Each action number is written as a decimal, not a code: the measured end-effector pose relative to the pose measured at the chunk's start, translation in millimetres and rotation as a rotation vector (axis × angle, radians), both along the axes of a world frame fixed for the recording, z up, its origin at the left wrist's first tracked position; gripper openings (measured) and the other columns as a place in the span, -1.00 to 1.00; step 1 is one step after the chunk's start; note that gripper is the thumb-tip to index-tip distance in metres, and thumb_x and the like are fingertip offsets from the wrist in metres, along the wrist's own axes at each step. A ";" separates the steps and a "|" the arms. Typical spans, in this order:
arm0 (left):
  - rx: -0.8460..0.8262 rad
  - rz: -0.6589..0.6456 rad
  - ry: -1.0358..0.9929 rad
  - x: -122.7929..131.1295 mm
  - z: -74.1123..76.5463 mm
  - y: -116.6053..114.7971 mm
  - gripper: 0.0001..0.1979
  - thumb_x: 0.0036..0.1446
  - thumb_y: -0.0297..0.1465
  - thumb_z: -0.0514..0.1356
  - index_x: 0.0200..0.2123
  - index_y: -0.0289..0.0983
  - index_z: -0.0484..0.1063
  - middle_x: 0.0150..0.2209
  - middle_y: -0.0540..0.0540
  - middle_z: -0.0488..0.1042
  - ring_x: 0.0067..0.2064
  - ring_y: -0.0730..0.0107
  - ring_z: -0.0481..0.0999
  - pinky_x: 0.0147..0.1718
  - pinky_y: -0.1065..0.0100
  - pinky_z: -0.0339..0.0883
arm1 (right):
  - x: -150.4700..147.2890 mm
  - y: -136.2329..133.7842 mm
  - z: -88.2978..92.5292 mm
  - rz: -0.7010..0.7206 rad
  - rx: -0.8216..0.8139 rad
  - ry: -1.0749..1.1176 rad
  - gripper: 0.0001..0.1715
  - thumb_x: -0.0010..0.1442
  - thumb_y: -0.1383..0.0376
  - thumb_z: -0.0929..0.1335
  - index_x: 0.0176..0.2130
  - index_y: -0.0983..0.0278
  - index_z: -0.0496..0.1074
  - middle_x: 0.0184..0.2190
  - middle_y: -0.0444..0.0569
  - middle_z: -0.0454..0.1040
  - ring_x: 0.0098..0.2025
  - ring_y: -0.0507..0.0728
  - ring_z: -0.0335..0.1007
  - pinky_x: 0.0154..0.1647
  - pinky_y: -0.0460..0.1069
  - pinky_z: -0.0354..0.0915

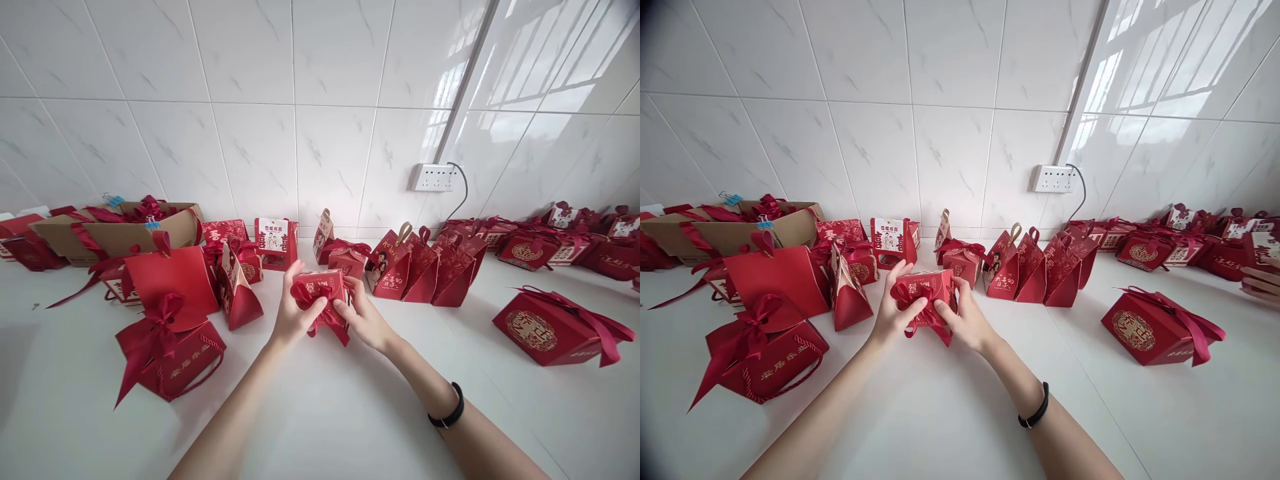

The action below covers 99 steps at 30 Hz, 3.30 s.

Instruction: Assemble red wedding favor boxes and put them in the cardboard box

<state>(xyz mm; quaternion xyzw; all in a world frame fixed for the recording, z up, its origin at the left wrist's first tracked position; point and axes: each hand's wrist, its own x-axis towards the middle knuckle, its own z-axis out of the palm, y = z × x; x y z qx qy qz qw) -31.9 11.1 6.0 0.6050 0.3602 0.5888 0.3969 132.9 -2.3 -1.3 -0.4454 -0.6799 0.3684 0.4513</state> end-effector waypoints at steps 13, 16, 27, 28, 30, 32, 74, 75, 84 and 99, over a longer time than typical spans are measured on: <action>0.042 -0.012 0.228 3.9 -6.4 4.0 -0.39 -0.03 -0.28 0.31 0.09 -0.18 0.20 0.15 -0.17 0.26 0.18 0.09 0.28 0.16 0.11 0.16 | 3.1 -3.9 11.1 -0.254 0.568 -0.262 -0.80 0.23 0.27 0.30 -0.10 0.18 0.35 0.06 0.12 0.22 0.17 0.26 0.20 0.09 0.21 0.30; 0.040 -0.008 0.258 2.9 -5.5 3.7 -0.37 -0.04 -0.29 0.31 0.10 -0.17 0.18 0.15 -0.17 0.25 0.19 0.08 0.27 0.16 0.08 0.16 | 3.4 -2.0 9.7 -0.302 0.629 -0.259 -0.95 0.23 0.33 0.31 -0.28 0.21 0.39 -0.02 0.11 0.27 0.11 0.25 0.27 0.01 0.18 0.35; 0.047 0.068 0.295 6.7 -6.8 1.3 -0.26 -0.04 -0.30 0.30 0.19 -0.16 0.07 0.25 -0.17 0.14 0.27 0.09 0.13 0.21 0.05 0.09 | 5.6 -0.7 17.0 -0.248 0.486 -0.038 -0.90 0.24 0.32 0.27 -0.34 0.21 0.34 -0.16 0.03 0.43 -0.11 0.11 0.42 -0.14 0.06 0.45; 0.045 0.083 0.280 7.4 -7.4 1.4 -0.27 -0.03 -0.30 0.29 0.19 -0.16 0.06 0.26 -0.17 0.12 0.27 0.09 0.14 0.21 0.06 0.11 | 5.7 -0.4 17.1 -0.241 0.483 -0.027 -0.91 0.24 0.32 0.28 -0.33 0.21 0.34 -0.15 0.03 0.43 -0.11 0.11 0.42 -0.13 0.06 0.45; 0.047 0.111 0.244 8.8 -8.8 2.0 -0.28 -0.02 -0.30 0.28 0.19 -0.16 0.06 0.26 -0.18 0.12 0.26 0.11 0.17 0.20 0.07 0.14 | 5.8 0.9 16.7 -0.224 0.497 -0.016 -0.96 0.22 0.33 0.29 -0.31 0.21 0.34 -0.14 0.03 0.43 -0.09 0.11 0.41 -0.10 0.07 0.44; 0.051 0.129 0.220 10.1 -9.9 3.2 -0.30 -0.01 -0.30 0.29 0.18 -0.16 0.09 0.25 -0.18 0.15 0.25 0.11 0.20 0.19 0.09 0.16 | 5.9 3.0 15.3 -0.210 0.532 -0.024 -0.94 0.19 0.34 0.33 -0.25 0.21 0.34 -0.12 0.02 0.42 -0.08 0.11 0.40 -0.07 0.08 0.43; 0.129 0.325 0.063 4.9 4.9 10.8 -0.72 -0.03 -0.19 0.30 -0.32 -0.27 0.46 -0.30 -0.08 0.49 -0.23 0.31 0.49 -0.21 0.32 0.41 | 7.0 8.9 21.8 -0.309 0.222 0.304 -0.79 0.03 0.23 0.42 -0.47 0.23 0.31 -0.43 -0.17 0.41 -0.34 0.03 0.38 -0.14 0.00 0.39; 0.081 0.302 0.011 4.4 4.1 12.7 -0.69 -0.06 -0.19 0.32 -0.30 -0.27 0.46 -0.28 -0.08 0.49 -0.21 0.31 0.50 -0.19 0.32 0.41 | 7.2 8.7 23.1 -0.309 0.165 0.345 -0.80 0.00 0.21 0.43 -0.47 0.23 0.34 -0.43 -0.16 0.42 -0.34 0.03 0.39 -0.18 -0.01 0.39; -0.265 0.119 -0.362 5.7 8.5 15.0 -0.51 -0.39 -0.27 0.47 -0.33 -0.32 0.45 -0.31 -0.06 0.49 -0.23 0.35 0.50 -0.08 0.24 0.37 | 13.6 14.2 25.1 -0.285 -0.069 0.600 -0.65 -0.19 0.09 0.51 -0.50 0.27 0.44 -0.52 -0.12 0.47 -0.45 0.03 0.38 -0.40 -0.06 0.31; -0.294 0.103 -0.333 7.5 -3.0 18.8 -0.54 -0.37 -0.22 0.41 -0.40 -0.29 0.34 -0.40 -0.03 0.43 -0.33 0.36 0.43 -0.28 0.33 0.27 | 16.3 21.4 15.6 -0.282 -0.233 0.858 -0.58 -0.39 0.13 0.59 -0.52 0.28 0.49 -0.56 -0.11 0.49 -0.45 0.07 0.43 -0.33 -0.01 0.41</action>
